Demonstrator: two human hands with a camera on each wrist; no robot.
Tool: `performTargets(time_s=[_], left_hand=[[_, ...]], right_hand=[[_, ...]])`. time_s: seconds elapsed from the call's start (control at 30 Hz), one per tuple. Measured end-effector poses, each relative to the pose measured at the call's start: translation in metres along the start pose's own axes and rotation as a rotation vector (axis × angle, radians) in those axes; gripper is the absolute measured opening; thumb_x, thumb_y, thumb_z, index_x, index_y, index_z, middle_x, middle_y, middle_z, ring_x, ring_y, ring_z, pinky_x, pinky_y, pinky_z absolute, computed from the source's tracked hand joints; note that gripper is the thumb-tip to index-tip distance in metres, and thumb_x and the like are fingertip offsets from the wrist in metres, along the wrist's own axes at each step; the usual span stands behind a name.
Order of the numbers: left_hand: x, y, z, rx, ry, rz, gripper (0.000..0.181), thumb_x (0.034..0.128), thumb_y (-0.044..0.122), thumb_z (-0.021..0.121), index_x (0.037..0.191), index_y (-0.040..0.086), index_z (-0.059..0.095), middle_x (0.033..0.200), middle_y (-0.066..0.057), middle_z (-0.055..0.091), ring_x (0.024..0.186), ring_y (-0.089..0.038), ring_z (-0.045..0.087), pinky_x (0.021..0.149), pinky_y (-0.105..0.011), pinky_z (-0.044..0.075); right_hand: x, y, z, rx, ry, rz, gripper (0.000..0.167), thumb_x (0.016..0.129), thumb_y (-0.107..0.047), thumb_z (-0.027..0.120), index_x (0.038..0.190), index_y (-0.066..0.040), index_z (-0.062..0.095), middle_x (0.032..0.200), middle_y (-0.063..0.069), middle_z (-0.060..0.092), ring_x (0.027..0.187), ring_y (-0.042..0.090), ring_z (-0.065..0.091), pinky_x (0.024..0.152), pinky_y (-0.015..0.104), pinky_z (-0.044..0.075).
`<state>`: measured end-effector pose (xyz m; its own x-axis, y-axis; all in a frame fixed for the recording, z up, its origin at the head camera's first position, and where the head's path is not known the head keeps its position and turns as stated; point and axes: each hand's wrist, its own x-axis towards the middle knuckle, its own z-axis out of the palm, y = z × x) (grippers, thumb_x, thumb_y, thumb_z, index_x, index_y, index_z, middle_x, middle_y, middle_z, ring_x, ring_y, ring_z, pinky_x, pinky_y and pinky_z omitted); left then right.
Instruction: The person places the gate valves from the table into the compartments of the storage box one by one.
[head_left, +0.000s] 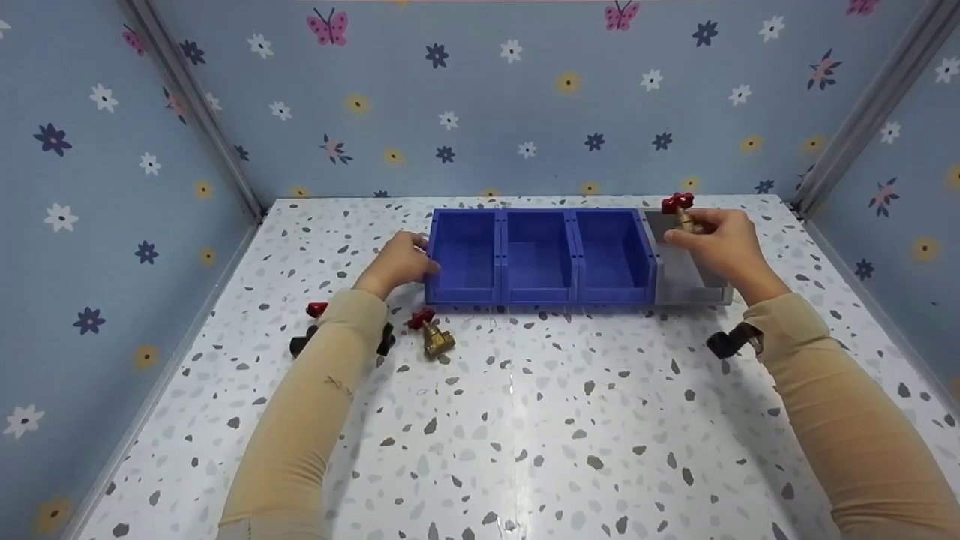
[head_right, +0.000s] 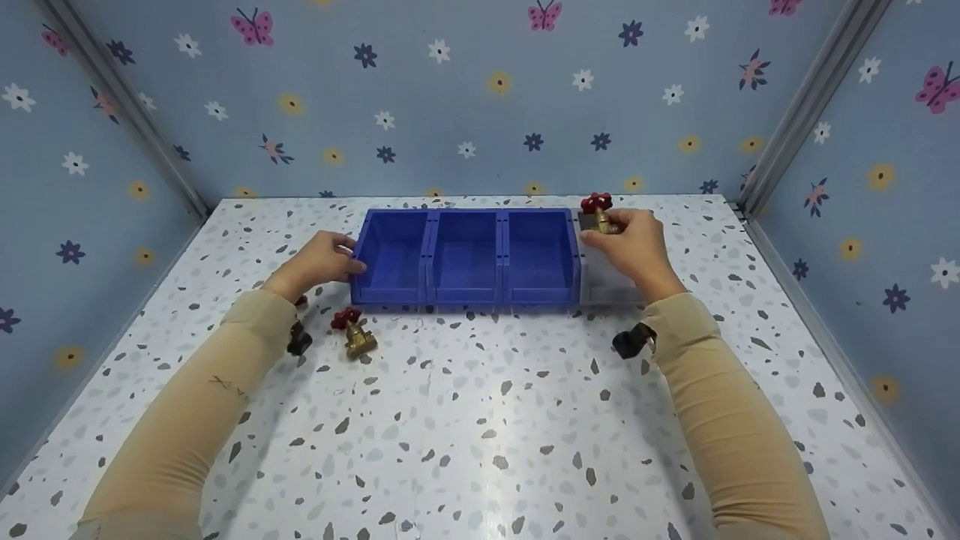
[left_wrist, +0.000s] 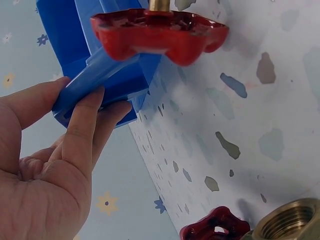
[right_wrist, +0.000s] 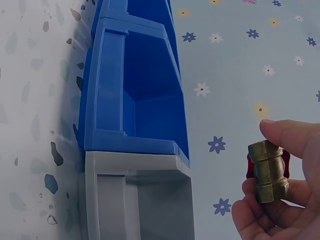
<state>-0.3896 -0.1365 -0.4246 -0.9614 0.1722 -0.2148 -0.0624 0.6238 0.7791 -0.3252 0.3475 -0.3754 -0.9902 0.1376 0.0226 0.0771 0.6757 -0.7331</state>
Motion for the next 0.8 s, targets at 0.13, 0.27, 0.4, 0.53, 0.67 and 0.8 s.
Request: performTargets(time_s=[0.13, 0.27, 0.4, 0.53, 0.67, 0.8], left_hand=[[0.001, 0.0, 0.0, -0.003, 0.002, 0.003, 0.048, 0.0966, 0.002, 0.069, 0.141, -0.012, 0.059, 0.133, -0.028, 0.071, 0.115, -0.035, 0.074, 0.104, -0.045, 0.062], [0.001, -0.001, 0.0, -0.007, -0.003, 0.007, 0.049, 0.097, 0.002, 0.068, 0.142, -0.012, 0.058, 0.134, -0.029, 0.07, 0.117, -0.037, 0.074, 0.104, -0.045, 0.063], [0.001, -0.001, -0.001, -0.012, -0.006, 0.018, 0.049, 0.097, 0.002, 0.068, 0.142, -0.013, 0.057, 0.134, -0.029, 0.07, 0.115, -0.037, 0.074, 0.103, -0.045, 0.063], [-0.001, -0.002, -0.001, -0.013, -0.009, 0.019, 0.05, 0.0972, 0.002, 0.069, 0.143, -0.013, 0.057, 0.135, -0.029, 0.07, 0.117, -0.037, 0.074, 0.104, -0.044, 0.063], [-0.001, -0.002, -0.001, -0.013, -0.011, 0.021, 0.053, 0.0967, 0.003, 0.069, 0.145, -0.013, 0.055, 0.137, -0.03, 0.069, 0.12, -0.039, 0.073, 0.107, -0.045, 0.061], [-0.001, -0.001, -0.002, -0.015, -0.012, 0.017, 0.055, 0.0965, 0.004, 0.069, 0.146, -0.013, 0.054, 0.137, -0.03, 0.069, 0.121, -0.04, 0.073, 0.107, -0.047, 0.061]], right_hand=[[0.002, 0.004, 0.0, -0.005, 0.013, -0.008, 0.07, 0.099, -0.038, 0.08, 0.153, 0.002, 0.059, 0.143, 0.028, 0.066, 0.108, 0.013, 0.062, 0.076, 0.01, 0.048], [0.003, 0.008, 0.0, -0.002, 0.01, -0.004, 0.071, 0.099, -0.037, 0.08, 0.152, 0.004, 0.058, 0.144, 0.03, 0.065, 0.111, 0.017, 0.062, 0.076, 0.01, 0.048], [0.005, 0.013, 0.001, 0.006, -0.002, 0.028, 0.075, 0.1, -0.038, 0.079, 0.155, 0.006, 0.054, 0.149, 0.03, 0.061, 0.122, 0.026, 0.061, 0.079, 0.012, 0.048], [0.007, 0.017, 0.003, 0.011, -0.005, 0.04, 0.074, 0.1, -0.037, 0.079, 0.154, 0.007, 0.054, 0.147, 0.031, 0.061, 0.119, 0.026, 0.061, 0.078, 0.012, 0.049], [0.008, 0.022, 0.005, 0.024, -0.013, 0.061, 0.073, 0.101, -0.036, 0.077, 0.155, 0.007, 0.053, 0.144, 0.03, 0.062, 0.102, 0.015, 0.063, 0.072, 0.011, 0.052], [0.01, 0.027, 0.006, 0.029, -0.016, 0.071, 0.073, 0.102, -0.033, 0.076, 0.157, 0.007, 0.05, 0.143, 0.032, 0.062, 0.088, 0.005, 0.063, 0.069, 0.012, 0.054]])
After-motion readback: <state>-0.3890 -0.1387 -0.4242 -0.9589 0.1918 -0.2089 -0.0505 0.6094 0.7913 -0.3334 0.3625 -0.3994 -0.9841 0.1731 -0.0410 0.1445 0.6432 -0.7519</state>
